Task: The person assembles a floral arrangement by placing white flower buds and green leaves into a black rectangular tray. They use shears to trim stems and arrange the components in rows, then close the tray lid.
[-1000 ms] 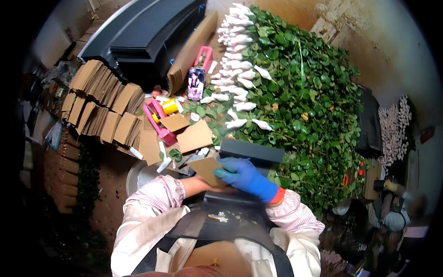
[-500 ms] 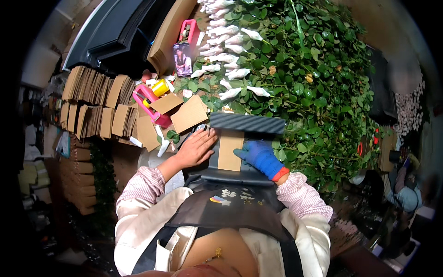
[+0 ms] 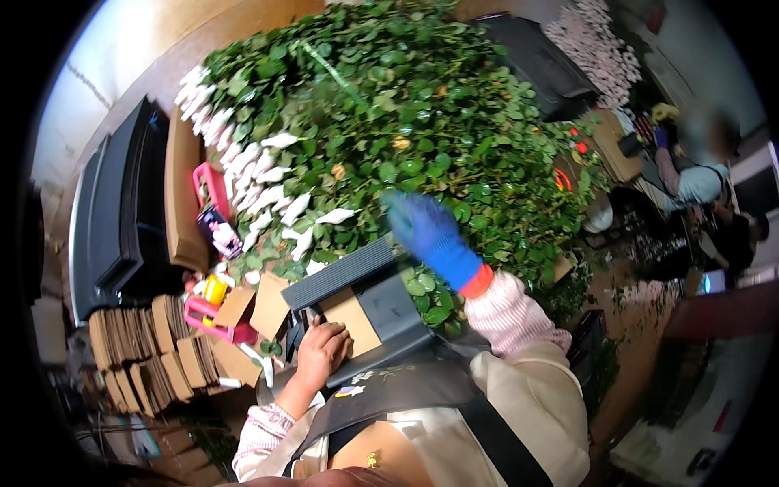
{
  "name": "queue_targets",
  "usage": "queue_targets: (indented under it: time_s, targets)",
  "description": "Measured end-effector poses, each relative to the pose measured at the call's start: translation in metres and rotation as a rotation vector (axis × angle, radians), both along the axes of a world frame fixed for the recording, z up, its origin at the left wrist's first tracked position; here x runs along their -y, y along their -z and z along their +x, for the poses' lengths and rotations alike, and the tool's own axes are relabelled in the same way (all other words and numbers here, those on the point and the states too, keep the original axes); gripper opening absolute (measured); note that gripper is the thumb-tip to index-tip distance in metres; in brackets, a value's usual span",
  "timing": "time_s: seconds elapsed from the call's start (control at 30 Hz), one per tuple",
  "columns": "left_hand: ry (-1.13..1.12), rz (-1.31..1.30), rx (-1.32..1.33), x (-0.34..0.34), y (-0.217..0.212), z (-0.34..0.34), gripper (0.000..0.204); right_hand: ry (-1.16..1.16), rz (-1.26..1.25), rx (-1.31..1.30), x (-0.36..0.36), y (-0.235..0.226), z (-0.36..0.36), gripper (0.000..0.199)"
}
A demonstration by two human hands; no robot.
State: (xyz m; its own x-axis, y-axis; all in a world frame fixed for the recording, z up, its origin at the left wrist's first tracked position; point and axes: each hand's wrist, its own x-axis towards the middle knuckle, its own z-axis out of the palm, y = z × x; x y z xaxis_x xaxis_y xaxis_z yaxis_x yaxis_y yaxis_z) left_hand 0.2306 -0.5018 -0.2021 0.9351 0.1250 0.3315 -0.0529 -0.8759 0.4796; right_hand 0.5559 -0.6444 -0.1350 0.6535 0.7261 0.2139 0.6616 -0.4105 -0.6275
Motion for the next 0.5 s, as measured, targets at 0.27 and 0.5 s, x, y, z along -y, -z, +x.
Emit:
queue_targets:
  time_s: [0.27,0.5]
  targets:
    - [-0.008,-0.023,-0.047,0.004,0.005,-0.003,0.022,0.019,-0.277,0.552,0.007,0.030,0.083,0.046]
    - [-0.162,-0.359,-0.297,0.005,0.000,-0.021,0.062,-0.508,-0.022,0.573,0.058,-0.084,-0.024,0.025]
